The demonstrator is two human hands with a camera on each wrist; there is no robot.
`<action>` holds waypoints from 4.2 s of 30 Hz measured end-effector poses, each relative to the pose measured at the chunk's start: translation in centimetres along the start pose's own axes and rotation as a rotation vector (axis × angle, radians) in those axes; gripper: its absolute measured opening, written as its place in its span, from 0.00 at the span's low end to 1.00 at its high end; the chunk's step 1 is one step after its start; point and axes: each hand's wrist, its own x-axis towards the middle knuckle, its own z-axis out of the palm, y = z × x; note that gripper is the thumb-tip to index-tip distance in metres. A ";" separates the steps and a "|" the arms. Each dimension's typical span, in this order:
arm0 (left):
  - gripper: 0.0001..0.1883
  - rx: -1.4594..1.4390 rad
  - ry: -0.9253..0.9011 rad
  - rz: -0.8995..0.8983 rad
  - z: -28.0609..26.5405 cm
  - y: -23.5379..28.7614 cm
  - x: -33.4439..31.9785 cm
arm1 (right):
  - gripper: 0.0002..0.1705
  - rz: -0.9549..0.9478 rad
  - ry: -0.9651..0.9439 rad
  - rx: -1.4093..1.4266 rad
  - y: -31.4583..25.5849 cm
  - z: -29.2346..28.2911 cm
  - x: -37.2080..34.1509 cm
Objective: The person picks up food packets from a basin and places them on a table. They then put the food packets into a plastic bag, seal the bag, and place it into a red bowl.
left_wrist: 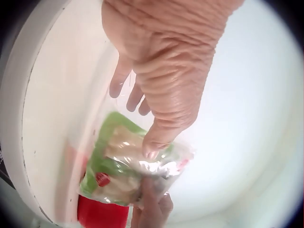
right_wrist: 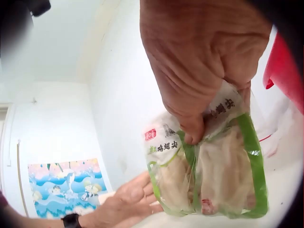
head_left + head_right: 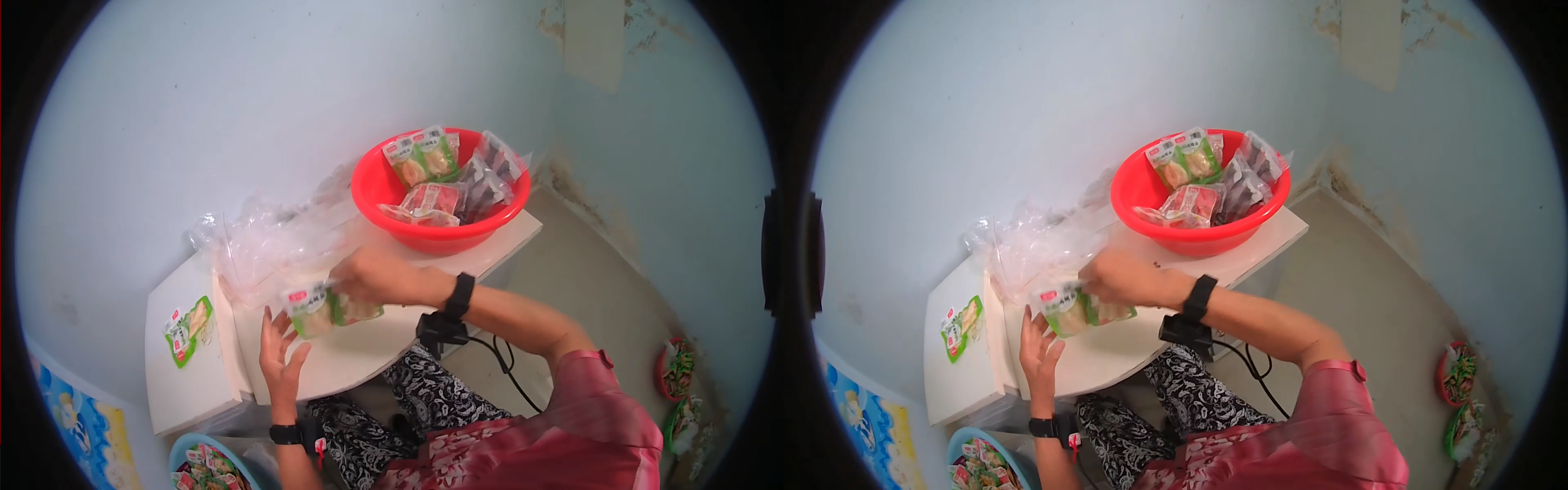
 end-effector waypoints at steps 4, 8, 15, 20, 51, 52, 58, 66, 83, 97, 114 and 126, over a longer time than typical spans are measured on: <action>0.43 0.111 0.013 -0.093 -0.4 -0.6 -1.0 | 0.13 0.090 0.103 -0.098 -0.4 -8.8 1.3; 0.40 0.103 -0.010 -0.140 -0.8 -1.5 -1.1 | 0.14 0.330 0.247 -0.043 1.5 -16.1 4.0; 0.37 0.129 0.007 -0.175 -0.7 -1.1 -1.1 | 0.17 0.508 0.083 -0.548 12.5 -21.2 6.4; 0.34 0.144 -0.005 -0.156 -0.7 -1.0 -1.2 | 0.21 0.585 -0.053 -0.508 17.5 -20.5 7.0; 0.22 0.015 0.045 -0.159 -2.0 -4.5 -1.7 | 0.05 -0.238 0.172 -0.412 1.8 -1.2 5.6; 0.22 0.013 0.050 -0.157 -2.1 -4.7 -1.7 | 0.05 -0.209 0.110 -0.340 1.1 0.4 6.0; 0.21 0.052 0.042 -0.142 -1.9 -4.3 -1.8 | 0.08 -0.027 0.081 -0.271 3.7 7.8 10.1; 0.19 0.078 0.059 -0.131 -2.2 -3.9 -1.9 | 0.11 0.180 -0.075 -0.605 7.6 11.8 11.2; 0.20 0.035 0.045 -0.093 -2.3 -4.4 -1.9 | 0.07 0.137 0.550 0.105 2.7 5.5 4.3; 0.18 0.022 0.149 -0.019 -2.7 -2.8 -5.7 | 0.05 0.007 0.171 0.047 -0.2 13.2 -2.5; 0.15 0.828 1.050 -0.377 -18.6 7.9 -31.0 | 0.04 0.153 0.114 0.114 -0.9 12.9 -2.9; 0.58 1.061 1.136 -1.100 -32.4 6.1 -42.9 | 0.03 0.163 0.092 0.057 -0.9 13.0 -2.8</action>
